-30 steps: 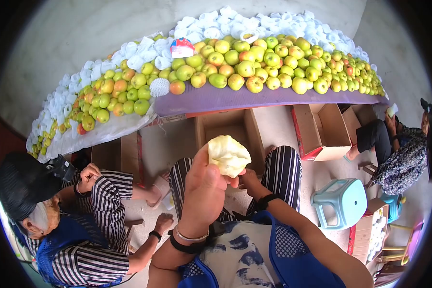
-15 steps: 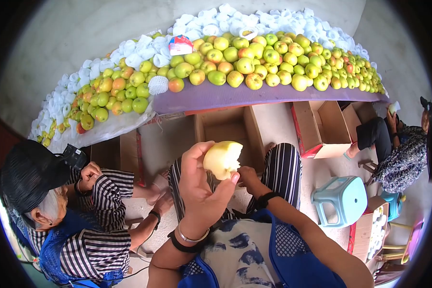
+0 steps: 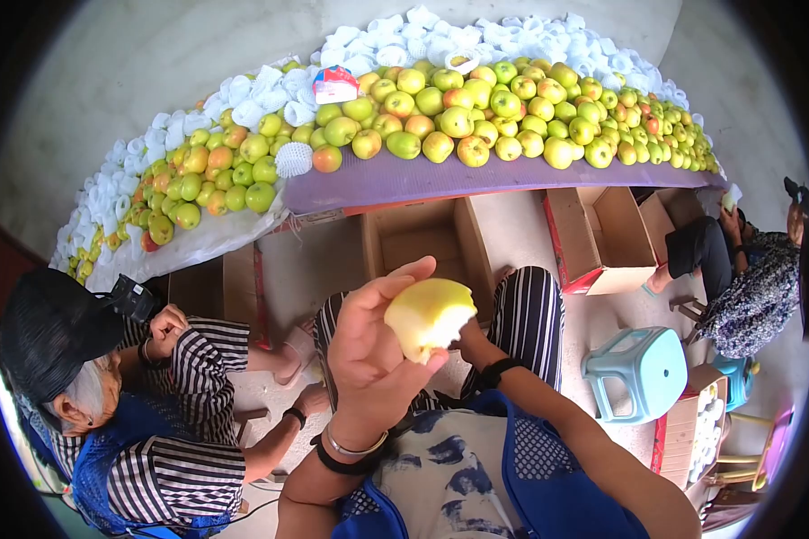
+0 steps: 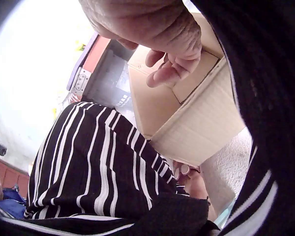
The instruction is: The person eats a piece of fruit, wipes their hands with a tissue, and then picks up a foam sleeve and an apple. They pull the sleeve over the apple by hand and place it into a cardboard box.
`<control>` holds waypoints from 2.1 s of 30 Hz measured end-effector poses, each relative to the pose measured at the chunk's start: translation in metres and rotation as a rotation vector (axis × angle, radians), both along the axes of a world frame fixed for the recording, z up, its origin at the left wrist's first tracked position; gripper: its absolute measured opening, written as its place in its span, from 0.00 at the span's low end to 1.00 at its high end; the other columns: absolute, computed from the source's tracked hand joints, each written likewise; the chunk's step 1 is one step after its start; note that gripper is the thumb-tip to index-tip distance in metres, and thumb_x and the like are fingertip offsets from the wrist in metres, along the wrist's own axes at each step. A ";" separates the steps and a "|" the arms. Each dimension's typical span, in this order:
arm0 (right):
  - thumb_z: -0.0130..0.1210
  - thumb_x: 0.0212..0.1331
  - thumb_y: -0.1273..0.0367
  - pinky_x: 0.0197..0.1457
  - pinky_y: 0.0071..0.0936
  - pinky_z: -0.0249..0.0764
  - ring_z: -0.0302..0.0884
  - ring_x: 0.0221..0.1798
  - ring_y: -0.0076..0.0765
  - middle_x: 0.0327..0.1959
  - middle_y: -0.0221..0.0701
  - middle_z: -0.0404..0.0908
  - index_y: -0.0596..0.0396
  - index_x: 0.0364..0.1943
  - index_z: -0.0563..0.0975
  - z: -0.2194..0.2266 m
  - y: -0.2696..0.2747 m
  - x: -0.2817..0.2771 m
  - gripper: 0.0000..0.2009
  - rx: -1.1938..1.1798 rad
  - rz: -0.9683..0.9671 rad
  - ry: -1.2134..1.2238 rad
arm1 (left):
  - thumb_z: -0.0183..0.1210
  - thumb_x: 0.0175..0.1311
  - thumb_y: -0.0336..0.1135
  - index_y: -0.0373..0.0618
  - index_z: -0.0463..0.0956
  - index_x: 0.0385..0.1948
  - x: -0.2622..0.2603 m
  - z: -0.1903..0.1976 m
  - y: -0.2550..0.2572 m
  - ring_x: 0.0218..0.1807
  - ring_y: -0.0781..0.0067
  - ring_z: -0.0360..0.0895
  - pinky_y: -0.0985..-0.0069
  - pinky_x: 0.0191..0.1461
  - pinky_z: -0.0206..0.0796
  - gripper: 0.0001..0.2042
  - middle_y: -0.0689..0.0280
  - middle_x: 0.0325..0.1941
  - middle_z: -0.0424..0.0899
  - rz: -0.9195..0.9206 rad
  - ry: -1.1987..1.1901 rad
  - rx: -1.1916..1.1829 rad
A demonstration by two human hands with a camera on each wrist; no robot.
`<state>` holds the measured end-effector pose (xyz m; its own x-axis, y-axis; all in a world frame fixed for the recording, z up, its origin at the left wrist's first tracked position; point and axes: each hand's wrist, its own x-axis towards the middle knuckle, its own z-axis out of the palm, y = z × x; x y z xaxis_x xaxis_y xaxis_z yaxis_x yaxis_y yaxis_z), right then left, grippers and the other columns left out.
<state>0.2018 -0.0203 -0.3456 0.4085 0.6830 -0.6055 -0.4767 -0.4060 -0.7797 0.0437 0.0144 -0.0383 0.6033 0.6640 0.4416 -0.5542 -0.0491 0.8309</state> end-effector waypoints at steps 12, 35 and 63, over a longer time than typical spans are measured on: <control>0.46 0.57 0.59 0.24 0.27 0.67 0.73 0.23 0.30 0.23 0.30 0.72 0.54 0.29 0.71 0.055 -0.007 -0.006 0.13 -0.103 0.018 -0.053 | 0.59 0.54 0.36 0.39 0.68 0.34 -0.020 0.041 -0.041 0.26 0.54 0.77 0.65 0.26 0.75 0.13 0.46 0.36 0.77 -0.157 -0.313 0.230; 0.46 0.57 0.61 0.25 0.29 0.66 0.73 0.24 0.31 0.23 0.32 0.72 0.57 0.30 0.72 0.056 -0.008 -0.007 0.12 -0.138 0.031 -0.071 | 0.59 0.52 0.32 0.35 0.71 0.36 -0.037 0.050 -0.038 0.31 0.53 0.77 0.66 0.32 0.73 0.13 0.46 0.36 0.77 -0.315 -0.438 0.214; 0.46 0.57 0.62 0.22 0.28 0.67 0.71 0.21 0.31 0.21 0.32 0.71 0.55 0.26 0.71 0.035 -0.009 -0.001 0.11 -0.019 0.031 -0.085 | 0.72 0.37 0.38 0.35 0.63 0.46 -0.030 0.031 -0.007 0.49 0.63 0.72 0.70 0.50 0.68 0.33 0.48 0.48 0.72 0.021 -0.157 -0.137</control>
